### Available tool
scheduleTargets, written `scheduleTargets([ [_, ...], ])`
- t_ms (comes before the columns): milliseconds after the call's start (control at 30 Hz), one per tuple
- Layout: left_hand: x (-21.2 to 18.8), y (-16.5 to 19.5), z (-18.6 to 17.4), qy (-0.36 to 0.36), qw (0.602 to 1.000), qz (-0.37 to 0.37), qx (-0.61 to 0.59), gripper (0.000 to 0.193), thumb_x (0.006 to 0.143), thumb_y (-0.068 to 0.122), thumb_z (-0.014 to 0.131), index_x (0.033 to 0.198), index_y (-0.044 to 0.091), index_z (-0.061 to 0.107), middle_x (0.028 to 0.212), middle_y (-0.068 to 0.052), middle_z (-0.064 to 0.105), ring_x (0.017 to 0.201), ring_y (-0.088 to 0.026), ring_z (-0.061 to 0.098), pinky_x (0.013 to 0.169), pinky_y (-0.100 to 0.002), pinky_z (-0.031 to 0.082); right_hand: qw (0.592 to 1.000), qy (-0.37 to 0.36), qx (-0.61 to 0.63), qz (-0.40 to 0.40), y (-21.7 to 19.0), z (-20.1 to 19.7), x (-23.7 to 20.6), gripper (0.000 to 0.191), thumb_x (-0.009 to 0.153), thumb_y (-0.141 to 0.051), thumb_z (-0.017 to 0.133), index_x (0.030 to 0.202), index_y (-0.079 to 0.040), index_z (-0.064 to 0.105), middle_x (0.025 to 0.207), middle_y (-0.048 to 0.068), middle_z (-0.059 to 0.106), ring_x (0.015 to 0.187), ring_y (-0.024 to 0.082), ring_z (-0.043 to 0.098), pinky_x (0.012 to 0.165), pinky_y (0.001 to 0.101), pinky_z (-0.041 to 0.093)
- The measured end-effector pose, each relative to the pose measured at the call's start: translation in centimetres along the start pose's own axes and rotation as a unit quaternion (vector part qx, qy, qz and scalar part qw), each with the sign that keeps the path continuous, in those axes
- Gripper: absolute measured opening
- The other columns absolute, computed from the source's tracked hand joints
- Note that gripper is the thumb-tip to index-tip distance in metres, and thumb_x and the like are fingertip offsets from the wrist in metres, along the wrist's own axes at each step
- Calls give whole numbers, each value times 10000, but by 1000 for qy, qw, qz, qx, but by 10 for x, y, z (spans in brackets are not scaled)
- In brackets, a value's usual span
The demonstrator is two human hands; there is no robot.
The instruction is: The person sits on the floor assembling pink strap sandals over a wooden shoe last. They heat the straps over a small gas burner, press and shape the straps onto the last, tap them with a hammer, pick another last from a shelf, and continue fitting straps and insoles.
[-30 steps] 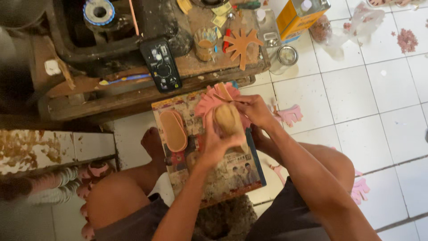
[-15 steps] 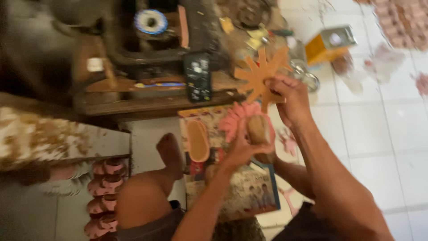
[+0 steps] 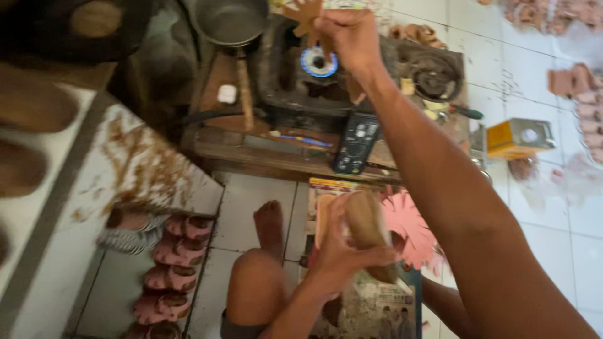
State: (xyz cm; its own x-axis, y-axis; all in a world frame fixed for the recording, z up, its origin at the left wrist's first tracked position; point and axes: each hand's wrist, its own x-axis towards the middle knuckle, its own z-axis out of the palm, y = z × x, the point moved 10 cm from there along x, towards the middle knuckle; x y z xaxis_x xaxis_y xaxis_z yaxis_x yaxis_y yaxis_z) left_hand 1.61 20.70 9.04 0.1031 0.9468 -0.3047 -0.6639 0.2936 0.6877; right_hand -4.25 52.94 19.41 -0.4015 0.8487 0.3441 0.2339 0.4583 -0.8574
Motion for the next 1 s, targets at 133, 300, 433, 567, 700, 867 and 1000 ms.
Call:
scheduleTargets([
  [133, 2, 1, 5, -26, 998, -18, 51, 1252, 619, 208, 923, 1610, 162, 159, 1346, -194, 568, 1066, -282, 696, 834, -397, 613, 980, -18, -173, -93, -10, 1, -2, 136, 1012, -101, 750, 929, 6, 769, 696, 87, 648, 582, 140, 533, 563, 292, 445],
  [300, 0, 5, 9, -41, 999, -17, 22, 1212, 619, 223, 912, 1595, 148, 197, 1374, -171, 543, 1103, -284, 676, 851, -413, 606, 872, -78, -382, -296, -38, 8, -22, 173, 916, -42, 704, 1030, -122, 807, 921, 67, 746, 807, 215, 692, 790, 372, 530],
  [433, 3, 5, 14, -47, 999, 3, 17, 1189, 631, 223, 918, 1592, 141, 222, 1395, -149, 524, 1167, -280, 650, 913, -420, 589, 780, -134, -522, -320, -39, 17, -26, 140, 893, -123, 750, 1031, -138, 770, 900, 39, 709, 921, 246, 668, 965, 402, 442],
  [567, 4, 3, 14, -49, 999, 17, 12, 1179, 639, 199, 925, 1591, 134, 233, 1410, -154, 516, 1222, -279, 630, 975, -412, 570, 642, -142, -662, -359, -36, 33, -35, 228, 771, -236, 761, 974, -133, 757, 951, 32, 705, 973, 203, 664, 1045, 379, 402],
  [700, 10, -5, 9, -33, 999, -3, 6, 1182, 613, 168, 914, 1571, 161, 224, 1397, -153, 513, 1206, -300, 629, 948, -426, 579, 563, -151, -754, -302, -20, 39, -30, 580, 431, -433, 771, 918, -118, 767, 978, 30, 718, 963, 192, 663, 1024, 371, 384],
  [867, 22, -6, -12, 14, 999, 22, -27, 1142, 593, 62, 866, 1531, 233, 238, 1391, -126, 514, 1176, -281, 638, 919, -439, 599, 683, -133, -694, -187, -30, 20, -23, 248, 632, -263, 792, 851, -146, 791, 936, 74, 727, 944, 242, 672, 929, 404, 406],
  [1000, 14, 11, -40, 20, 989, 81, -121, 975, 803, -5, 784, 1597, 188, 252, 1355, -188, 557, 1065, -305, 594, 727, -384, 466, 863, -51, -467, -186, -85, -25, -68, 146, 985, -192, 732, 1113, -134, 774, 883, 109, 741, 832, 302, 705, 816, 444, 502],
])
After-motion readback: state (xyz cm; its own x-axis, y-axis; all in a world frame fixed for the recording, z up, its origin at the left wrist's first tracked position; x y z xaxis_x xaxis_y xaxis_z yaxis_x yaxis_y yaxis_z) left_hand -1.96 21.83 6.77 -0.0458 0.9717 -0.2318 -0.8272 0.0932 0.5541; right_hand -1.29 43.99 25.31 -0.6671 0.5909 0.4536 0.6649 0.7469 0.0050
